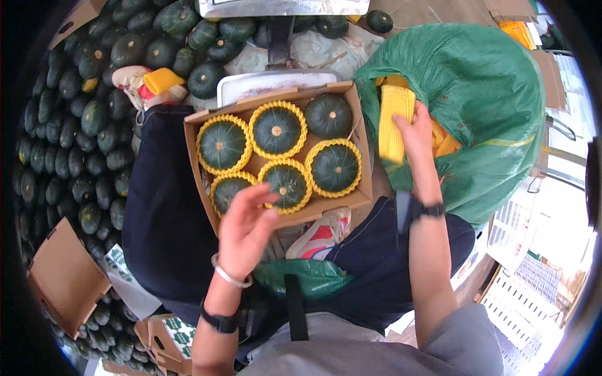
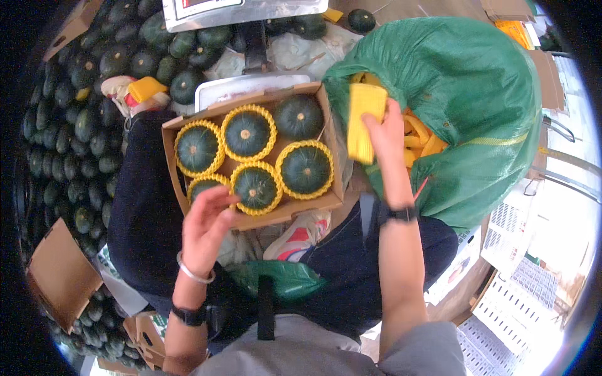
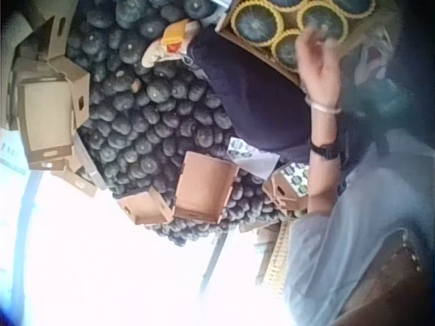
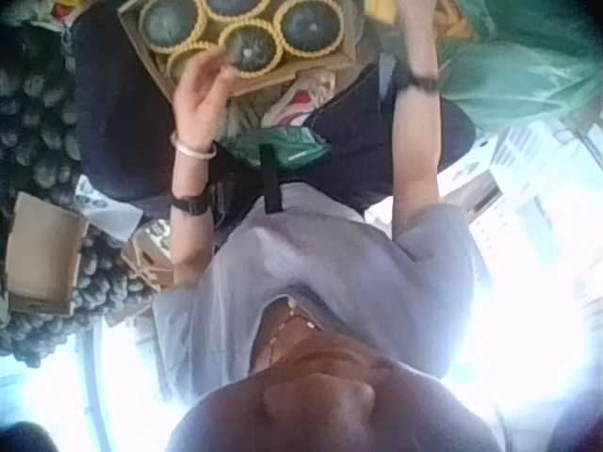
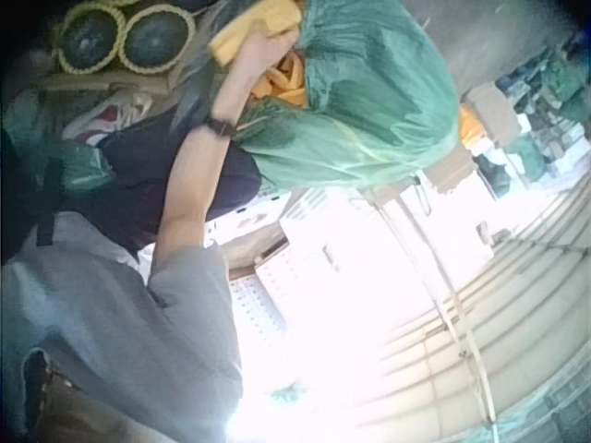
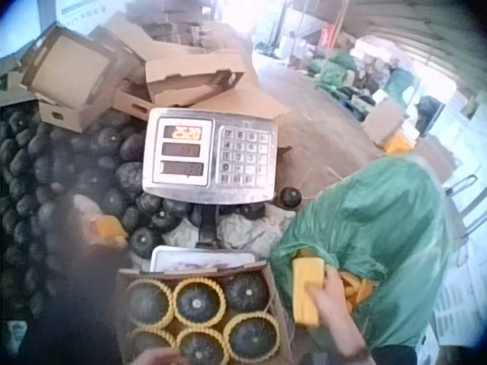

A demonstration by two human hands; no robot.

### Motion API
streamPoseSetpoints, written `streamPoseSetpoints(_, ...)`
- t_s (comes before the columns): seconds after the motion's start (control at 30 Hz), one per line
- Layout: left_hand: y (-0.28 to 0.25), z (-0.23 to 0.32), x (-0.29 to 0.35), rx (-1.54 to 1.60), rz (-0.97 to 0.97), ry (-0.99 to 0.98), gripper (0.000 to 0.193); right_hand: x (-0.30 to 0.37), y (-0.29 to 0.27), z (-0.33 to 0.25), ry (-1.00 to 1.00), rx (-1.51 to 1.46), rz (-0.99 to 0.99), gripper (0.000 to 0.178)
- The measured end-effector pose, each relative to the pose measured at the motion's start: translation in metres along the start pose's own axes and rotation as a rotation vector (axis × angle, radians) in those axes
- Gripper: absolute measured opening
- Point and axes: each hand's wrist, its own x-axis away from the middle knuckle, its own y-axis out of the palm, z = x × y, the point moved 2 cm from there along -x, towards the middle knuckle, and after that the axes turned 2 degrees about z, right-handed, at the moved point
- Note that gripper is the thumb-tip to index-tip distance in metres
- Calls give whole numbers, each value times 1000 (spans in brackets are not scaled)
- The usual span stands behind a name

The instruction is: The person assembles a cardboard box, weighs individual squash on a scale, places the squash into the box, wraps them in yellow foam nets, and applies stickers to the fruit.

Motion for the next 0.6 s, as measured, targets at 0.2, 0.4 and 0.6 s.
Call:
streamPoseSetpoints(0.2, 70, -12, 21, 148, -277, -107, 80, 179, 17, -74, -143, -133, -507, 61)
streamPoseSetpoints(0.4, 39, -25, 80, 30, -193, -214, 23, 233, 17, -63, -546, 241, -296, 14)
streamPoseSetpoints(0.6, 4, -3, 101, 494, -116, -371, 30, 250, 14, -78, 232, -486, -959, 33)
